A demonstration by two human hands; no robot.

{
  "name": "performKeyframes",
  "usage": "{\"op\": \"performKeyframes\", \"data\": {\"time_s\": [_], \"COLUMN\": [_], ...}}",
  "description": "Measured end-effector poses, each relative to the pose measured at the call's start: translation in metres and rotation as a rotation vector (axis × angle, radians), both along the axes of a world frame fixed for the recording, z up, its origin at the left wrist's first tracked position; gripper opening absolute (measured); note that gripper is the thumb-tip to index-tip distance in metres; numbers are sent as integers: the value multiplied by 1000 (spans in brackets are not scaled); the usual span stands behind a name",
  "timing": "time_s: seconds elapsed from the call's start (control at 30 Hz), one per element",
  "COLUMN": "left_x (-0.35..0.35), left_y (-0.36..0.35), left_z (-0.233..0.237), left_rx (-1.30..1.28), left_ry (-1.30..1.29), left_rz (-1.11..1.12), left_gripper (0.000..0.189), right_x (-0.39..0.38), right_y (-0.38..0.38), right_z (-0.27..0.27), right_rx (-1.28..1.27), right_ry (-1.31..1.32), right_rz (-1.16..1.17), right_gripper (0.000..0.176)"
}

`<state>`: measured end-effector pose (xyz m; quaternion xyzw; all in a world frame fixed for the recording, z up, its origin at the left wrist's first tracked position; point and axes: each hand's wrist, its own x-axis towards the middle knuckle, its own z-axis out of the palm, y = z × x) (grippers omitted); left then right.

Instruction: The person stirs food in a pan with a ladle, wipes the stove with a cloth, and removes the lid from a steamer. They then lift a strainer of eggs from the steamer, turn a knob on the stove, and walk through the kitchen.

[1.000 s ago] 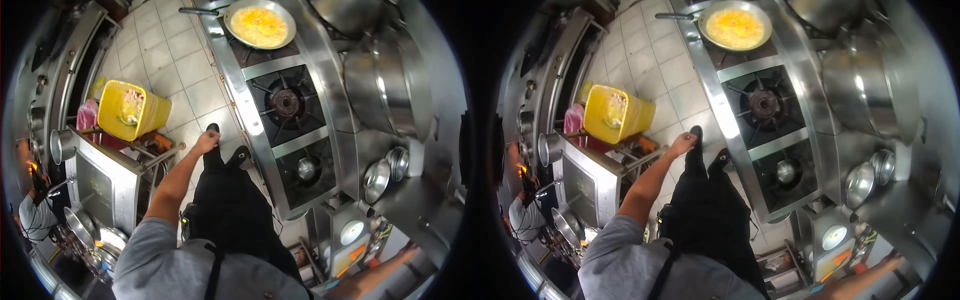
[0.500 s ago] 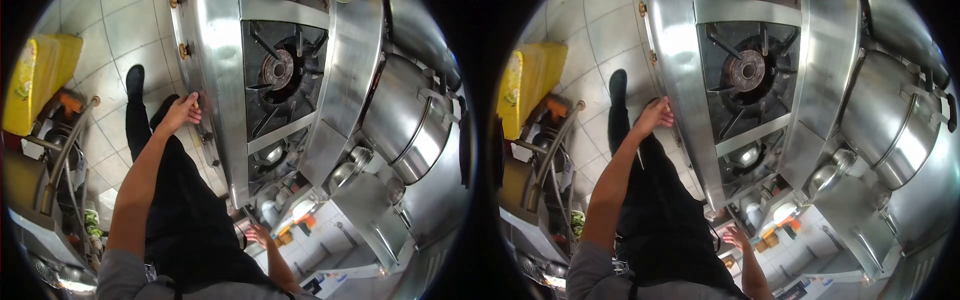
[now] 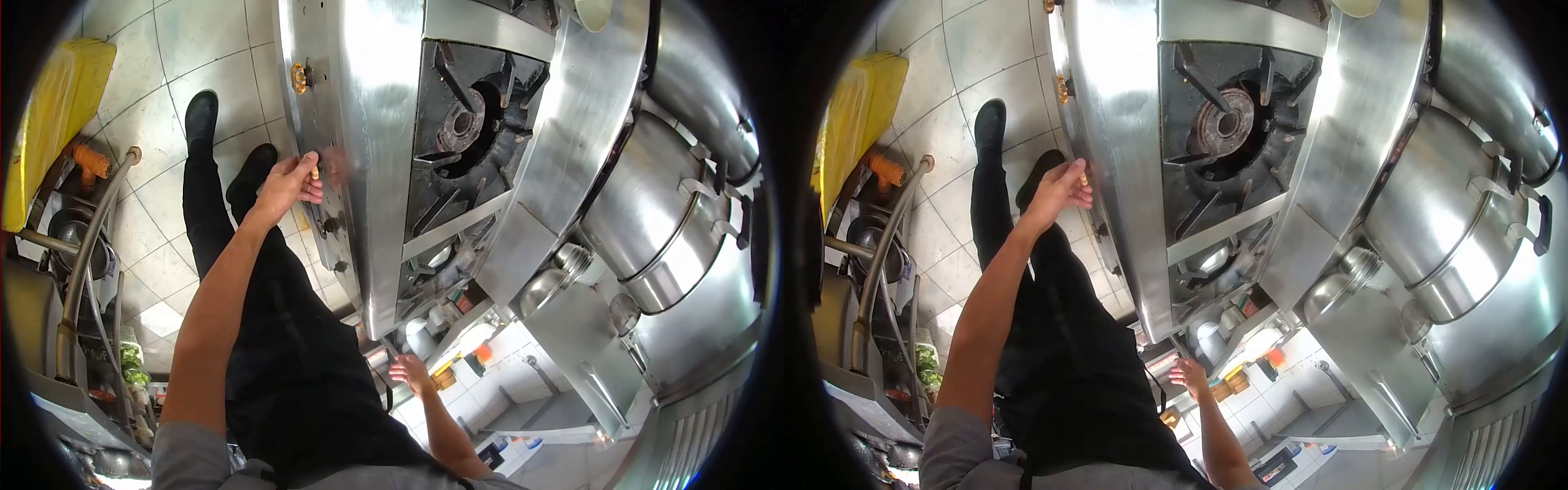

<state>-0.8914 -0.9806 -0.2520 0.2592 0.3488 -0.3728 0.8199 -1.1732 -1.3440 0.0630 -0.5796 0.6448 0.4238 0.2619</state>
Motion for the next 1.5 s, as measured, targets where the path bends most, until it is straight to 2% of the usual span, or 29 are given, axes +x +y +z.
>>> {"op": "performKeyframes", "data": {"time_s": [0.13, 0.9, 1.17, 1.5], "left_x": [-4, -4, -3, -2], "left_y": [-6, -3, -3, -1], "left_z": [2, 0, 4, 4], "left_rx": [60, 25, 25, 21], "left_ry": [-39, -43, -40, -60], "left_rz": [76, 60, 68, 66], "left_gripper": [42, 38, 36, 36], "right_x": [4, 14, 5, 8], "right_y": [3, 7, 4, 14], "right_z": [-3, -12, -16, -14], "right_rx": [10, 32, 47, 68], "right_ry": [29, 26, -27, 34], "right_rz": [3, 25, 20, 23], "right_gripper": [44, 47, 42, 45]}}
